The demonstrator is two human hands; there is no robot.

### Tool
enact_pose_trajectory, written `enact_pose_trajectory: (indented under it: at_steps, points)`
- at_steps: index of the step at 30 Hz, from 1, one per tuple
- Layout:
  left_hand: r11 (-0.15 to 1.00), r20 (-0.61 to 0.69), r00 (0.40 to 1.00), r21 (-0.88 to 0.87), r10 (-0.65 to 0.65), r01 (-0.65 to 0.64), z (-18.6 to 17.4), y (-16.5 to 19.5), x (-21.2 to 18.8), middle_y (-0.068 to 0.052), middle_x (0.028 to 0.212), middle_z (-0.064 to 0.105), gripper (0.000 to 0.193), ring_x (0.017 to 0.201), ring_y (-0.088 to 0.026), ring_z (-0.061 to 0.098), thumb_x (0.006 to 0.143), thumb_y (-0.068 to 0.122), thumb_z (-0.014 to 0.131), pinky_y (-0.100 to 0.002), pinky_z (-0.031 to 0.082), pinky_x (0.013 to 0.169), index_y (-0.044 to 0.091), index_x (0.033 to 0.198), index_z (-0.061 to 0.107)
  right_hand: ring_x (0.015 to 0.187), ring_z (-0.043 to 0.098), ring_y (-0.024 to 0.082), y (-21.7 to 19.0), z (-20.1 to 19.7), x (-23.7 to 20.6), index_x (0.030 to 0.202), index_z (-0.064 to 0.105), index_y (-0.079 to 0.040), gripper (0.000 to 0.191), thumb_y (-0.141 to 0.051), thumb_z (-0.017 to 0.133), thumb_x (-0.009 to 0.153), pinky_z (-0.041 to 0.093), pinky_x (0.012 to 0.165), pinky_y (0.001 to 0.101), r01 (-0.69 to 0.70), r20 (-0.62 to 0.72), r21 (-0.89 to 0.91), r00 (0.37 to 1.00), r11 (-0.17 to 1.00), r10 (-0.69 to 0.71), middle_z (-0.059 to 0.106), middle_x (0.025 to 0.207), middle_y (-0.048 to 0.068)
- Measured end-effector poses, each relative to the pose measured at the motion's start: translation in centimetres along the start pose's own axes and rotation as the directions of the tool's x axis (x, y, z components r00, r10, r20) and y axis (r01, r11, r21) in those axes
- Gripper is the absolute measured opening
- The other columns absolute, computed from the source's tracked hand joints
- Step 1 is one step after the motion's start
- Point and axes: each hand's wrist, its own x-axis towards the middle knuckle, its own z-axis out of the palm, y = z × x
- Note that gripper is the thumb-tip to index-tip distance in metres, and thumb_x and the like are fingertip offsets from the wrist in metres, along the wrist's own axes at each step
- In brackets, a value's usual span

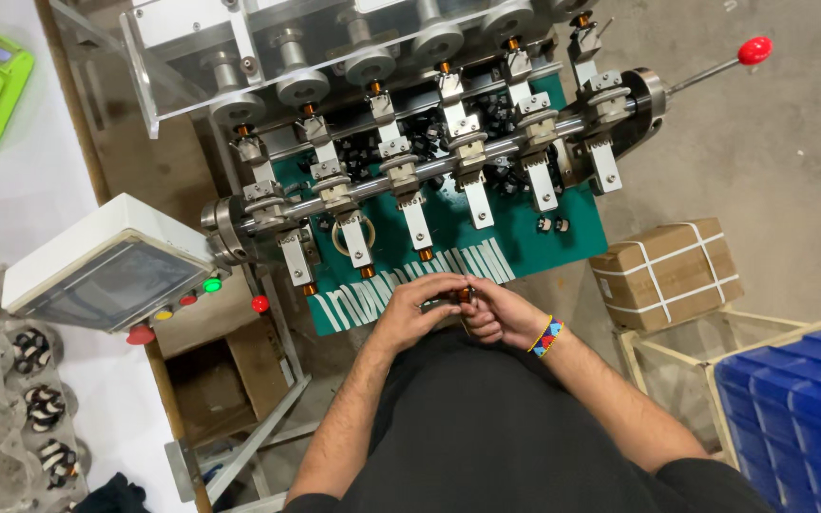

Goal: The person stands at a small multi-station bench machine, picks up small black and orange components, and seats them into the machine's stations. They pull the machine's red-handled lever to cycle the stations, remove processed components, and occasionally wipe parts and the machine with a black cloth.

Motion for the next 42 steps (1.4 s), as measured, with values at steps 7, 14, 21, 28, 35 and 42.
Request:
enact_pose_trajectory:
  at_steps: [7,14,21,28,35,42]
  points:
    - [0.686,-0.025,0.887,-0.644,-0.461,0.339,1.0,-0.9,0.2,-0.008,0.121,0.071,0.044,0.102,-0.012,0.073,0.09,0.008,0.073,-0.029,0.059,0.09,0.005,0.132,0.063,0.064,0.053,0.013,2.0,3.8,-4.0,0.102,0.071,-0.006,0.028,-0.027,0.053,0.104,0.045,0.059,0.0311,0.251,-0.049,-0.915,0.706,0.315,-0.706,0.06,0.071,0.003]
    - [0.889,0.055,0.888,0.039,-0.457,0.455,2.7,-0.9,1.0,-0.012,0.111,0.073,0.042,0.085,-0.011,0.069,0.09,0.004,0.079,-0.025,0.058,0.078,0.001,0.131,0.07,0.079,0.068,0.036,-2.4,3.7,-5.1,0.097,0.069,-0.007,0.016,-0.019,0.059,0.099,0.052,0.065,0.0444,0.016,0.135,-0.986,0.649,-0.164,-0.749,0.071,0.083,0.014]
    - [0.612,-0.111,0.843,-0.738,-0.527,0.286,8.8,-2.5,4.5,-0.009,0.123,0.065,0.044,0.1,-0.013,0.073,0.094,0.003,0.07,-0.027,0.061,0.081,0.001,0.137,0.058,0.076,0.07,0.035,-2.6,2.5,-7.6,0.096,0.068,-0.008,0.016,-0.02,0.058,0.099,0.053,0.064,0.0443,0.159,0.203,-0.979,0.673,-0.129,-0.711,0.074,0.083,0.012]
    - [0.617,-0.412,0.663,-0.781,-0.625,0.097,12.7,-4.1,5.2,-0.015,0.119,0.068,0.046,0.093,-0.018,0.072,0.096,0.0,0.069,-0.029,0.061,0.083,-0.005,0.139,0.056,0.074,0.075,0.029,-5.6,-11.6,-4.6,0.119,0.07,-0.013,0.033,-0.033,0.069,0.093,0.057,0.067,0.0406,0.013,0.054,-0.997,0.841,-0.081,-0.539,0.076,0.082,0.012]
    - [0.745,-0.532,0.596,-0.643,-0.602,0.179,13.6,-4.2,1.4,-0.018,0.122,0.068,0.049,0.094,-0.018,0.073,0.094,-0.001,0.069,-0.03,0.061,0.084,-0.008,0.141,0.055,0.073,0.075,0.027,-9.0,-19.7,-0.2,0.135,0.065,-0.018,0.043,-0.03,0.064,0.095,0.057,0.071,0.0407,-0.14,-0.148,-0.988,0.733,0.065,-0.664,0.075,0.076,0.013]
    - [0.748,-0.477,0.623,-0.599,-0.62,0.285,14.7,-5.2,0.4,-0.014,0.115,0.072,0.05,0.091,-0.015,0.073,0.094,-0.001,0.07,-0.028,0.06,0.082,-0.007,0.141,0.055,0.075,0.069,0.036,-9.6,-16.7,2.5,0.107,0.071,-0.013,0.015,-0.023,0.067,0.096,0.055,0.068,0.0464,-0.154,-0.029,-0.982,0.695,-0.109,-0.718,0.071,0.081,0.015]
